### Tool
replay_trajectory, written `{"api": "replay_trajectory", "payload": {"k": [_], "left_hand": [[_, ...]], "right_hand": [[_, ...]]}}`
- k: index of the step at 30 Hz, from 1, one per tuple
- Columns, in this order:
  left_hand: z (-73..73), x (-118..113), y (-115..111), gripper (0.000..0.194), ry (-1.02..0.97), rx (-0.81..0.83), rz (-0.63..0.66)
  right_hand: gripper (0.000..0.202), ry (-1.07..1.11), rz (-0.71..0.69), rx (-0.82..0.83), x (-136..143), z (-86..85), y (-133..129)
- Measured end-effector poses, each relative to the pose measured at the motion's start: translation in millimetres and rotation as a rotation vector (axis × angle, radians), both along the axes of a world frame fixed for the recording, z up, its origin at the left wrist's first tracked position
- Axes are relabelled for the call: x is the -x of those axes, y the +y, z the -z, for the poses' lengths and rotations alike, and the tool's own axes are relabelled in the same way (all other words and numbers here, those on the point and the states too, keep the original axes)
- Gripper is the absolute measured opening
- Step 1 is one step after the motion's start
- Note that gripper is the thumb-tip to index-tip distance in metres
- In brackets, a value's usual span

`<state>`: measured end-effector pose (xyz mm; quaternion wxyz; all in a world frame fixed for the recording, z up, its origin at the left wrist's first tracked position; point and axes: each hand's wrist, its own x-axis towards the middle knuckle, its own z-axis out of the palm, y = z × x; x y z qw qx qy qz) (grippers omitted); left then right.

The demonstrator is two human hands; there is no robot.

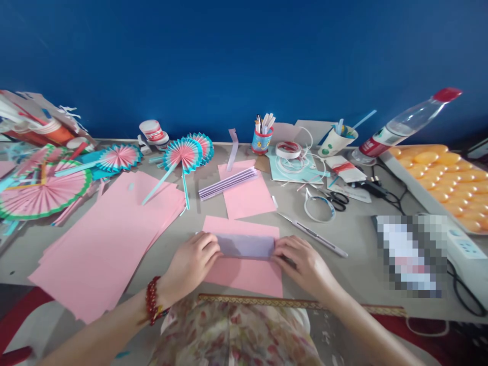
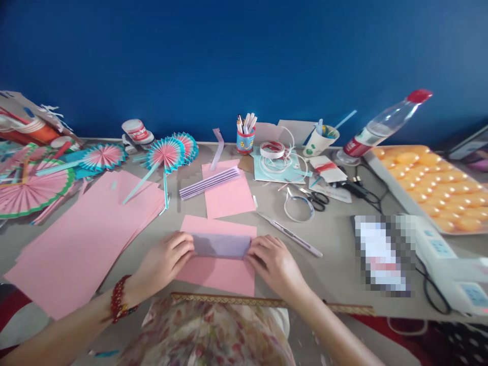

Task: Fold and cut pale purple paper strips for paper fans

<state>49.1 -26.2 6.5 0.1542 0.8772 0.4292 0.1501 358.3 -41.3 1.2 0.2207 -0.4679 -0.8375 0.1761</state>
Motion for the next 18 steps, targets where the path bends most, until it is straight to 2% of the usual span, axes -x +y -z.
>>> {"api": "replay_trajectory", "payload": {"k": [4, 8, 18], "left_hand": [[-3.3, -0.7, 9.5, 0.017, 0.069, 0.092, -0.068], [-6.6, 0.0, 18.3, 0.015, 0.152, 0.149, -0.067], [-4.2, 1.6, 25.3, 0.016, 0.183, 0.102, -0.026]], "right_hand": [[0.02, -0.039, 0.041, 0.039, -0.5, 0.3, 6.2], [0.019, -0.108, 0.046, 0.064, -2.2, 0.2, 13.8], [0.017, -0.203, 0.028, 0.112, 0.6, -8.5, 31.3]]}}
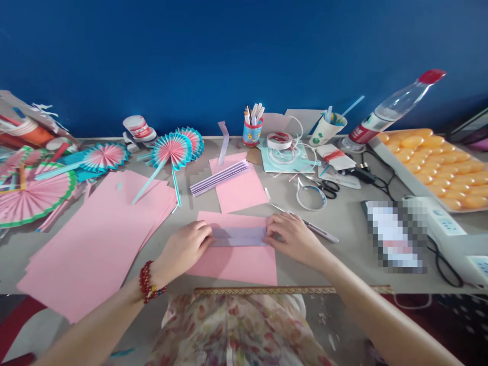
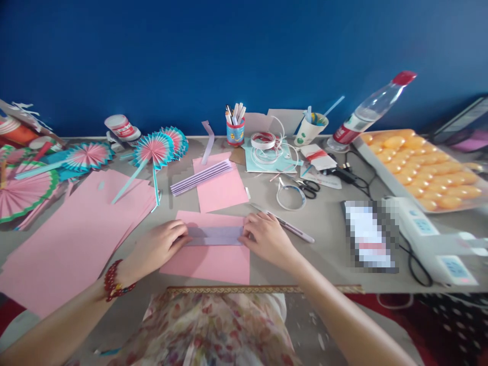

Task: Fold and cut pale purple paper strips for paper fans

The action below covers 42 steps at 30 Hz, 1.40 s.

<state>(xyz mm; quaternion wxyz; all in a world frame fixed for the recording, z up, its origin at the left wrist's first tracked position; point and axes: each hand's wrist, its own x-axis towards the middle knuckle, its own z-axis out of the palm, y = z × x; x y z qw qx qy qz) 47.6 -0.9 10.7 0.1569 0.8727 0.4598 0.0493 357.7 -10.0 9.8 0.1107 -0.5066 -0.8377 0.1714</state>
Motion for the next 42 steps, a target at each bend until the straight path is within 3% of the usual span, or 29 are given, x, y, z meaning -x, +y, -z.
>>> {"api": "replay_trajectory", "payload": {"k": [42], "left_hand": [[-3.8, -2.6, -4.4, 0.012, 0.064, 0.016, 0.006]], "right_hand": [[0.017, 0.013, -0.003, -0.001, -0.4, 1.6, -3.6]]}}
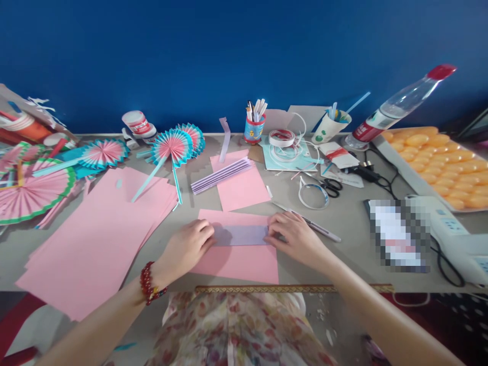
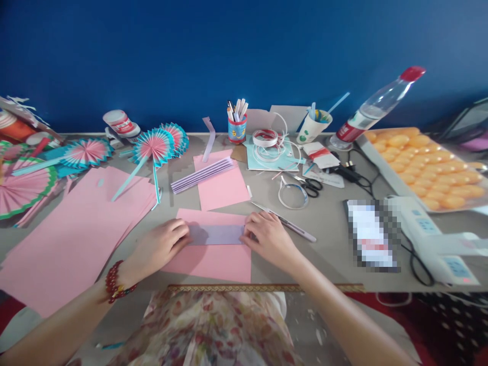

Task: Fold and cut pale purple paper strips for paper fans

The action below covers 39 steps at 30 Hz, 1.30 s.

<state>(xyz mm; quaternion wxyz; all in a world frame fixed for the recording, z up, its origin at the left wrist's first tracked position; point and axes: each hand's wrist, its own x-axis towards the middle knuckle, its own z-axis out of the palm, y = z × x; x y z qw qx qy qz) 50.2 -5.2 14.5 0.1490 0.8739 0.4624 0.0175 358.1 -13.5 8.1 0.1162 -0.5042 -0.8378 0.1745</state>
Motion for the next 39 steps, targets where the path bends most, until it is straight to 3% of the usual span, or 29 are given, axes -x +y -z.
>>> {"api": "replay_trajectory", "payload": {"k": [25, 39], "left_hand": [[9.8, 1.9, -2.5, 0.012, -0.009, -0.031, 0.021], [6.3, 0.1, -2.4, 0.012, 0.007, -0.037, 0.012]], "right_hand": [[0.016, 0.011, 0.003, 0.014, -0.6, 0.7, 0.3], [0.015, 0.002, -0.003, 0.031, -1.0, -1.1, -0.5]]}}
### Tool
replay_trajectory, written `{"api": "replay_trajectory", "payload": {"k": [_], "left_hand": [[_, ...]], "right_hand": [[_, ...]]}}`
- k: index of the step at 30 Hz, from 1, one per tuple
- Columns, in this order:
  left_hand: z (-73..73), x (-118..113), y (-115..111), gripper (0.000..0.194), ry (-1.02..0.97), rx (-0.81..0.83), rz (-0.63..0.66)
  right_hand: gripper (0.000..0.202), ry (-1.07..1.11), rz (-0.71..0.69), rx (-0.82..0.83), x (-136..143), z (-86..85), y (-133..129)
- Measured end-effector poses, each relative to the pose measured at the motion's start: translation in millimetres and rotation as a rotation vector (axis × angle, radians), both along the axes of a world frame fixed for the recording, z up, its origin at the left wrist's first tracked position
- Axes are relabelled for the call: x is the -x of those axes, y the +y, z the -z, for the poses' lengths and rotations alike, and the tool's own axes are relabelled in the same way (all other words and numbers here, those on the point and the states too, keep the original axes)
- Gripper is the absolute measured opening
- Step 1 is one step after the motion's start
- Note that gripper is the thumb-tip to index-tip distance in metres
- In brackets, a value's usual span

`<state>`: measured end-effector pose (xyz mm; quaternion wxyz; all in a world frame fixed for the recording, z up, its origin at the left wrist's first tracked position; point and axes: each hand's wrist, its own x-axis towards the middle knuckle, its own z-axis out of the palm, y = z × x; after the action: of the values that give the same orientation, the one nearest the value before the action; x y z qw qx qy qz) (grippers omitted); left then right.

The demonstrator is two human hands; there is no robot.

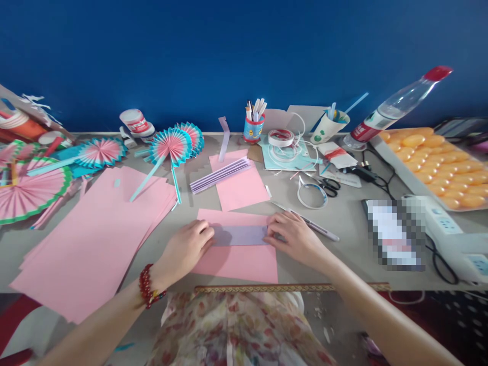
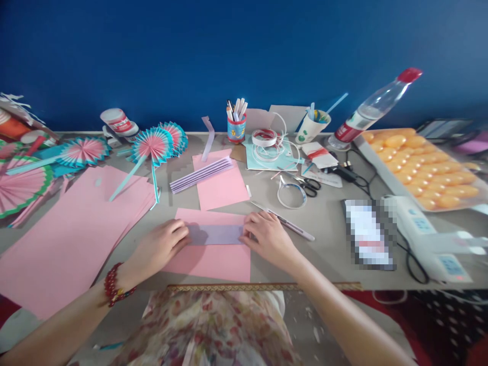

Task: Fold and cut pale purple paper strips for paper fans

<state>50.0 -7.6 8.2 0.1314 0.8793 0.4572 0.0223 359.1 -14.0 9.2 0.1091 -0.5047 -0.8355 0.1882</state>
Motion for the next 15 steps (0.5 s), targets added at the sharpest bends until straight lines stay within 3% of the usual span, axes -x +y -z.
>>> {"api": "replay_trajectory", "payload": {"k": [15], "left_hand": [[-0.8, 0.1, -0.1, 0.012, 0.006, 0.0, 0.001]], "right_hand": [[0.013, -0.026, -0.019, -0.059, 1.5, 0.5, -7.9]]}}
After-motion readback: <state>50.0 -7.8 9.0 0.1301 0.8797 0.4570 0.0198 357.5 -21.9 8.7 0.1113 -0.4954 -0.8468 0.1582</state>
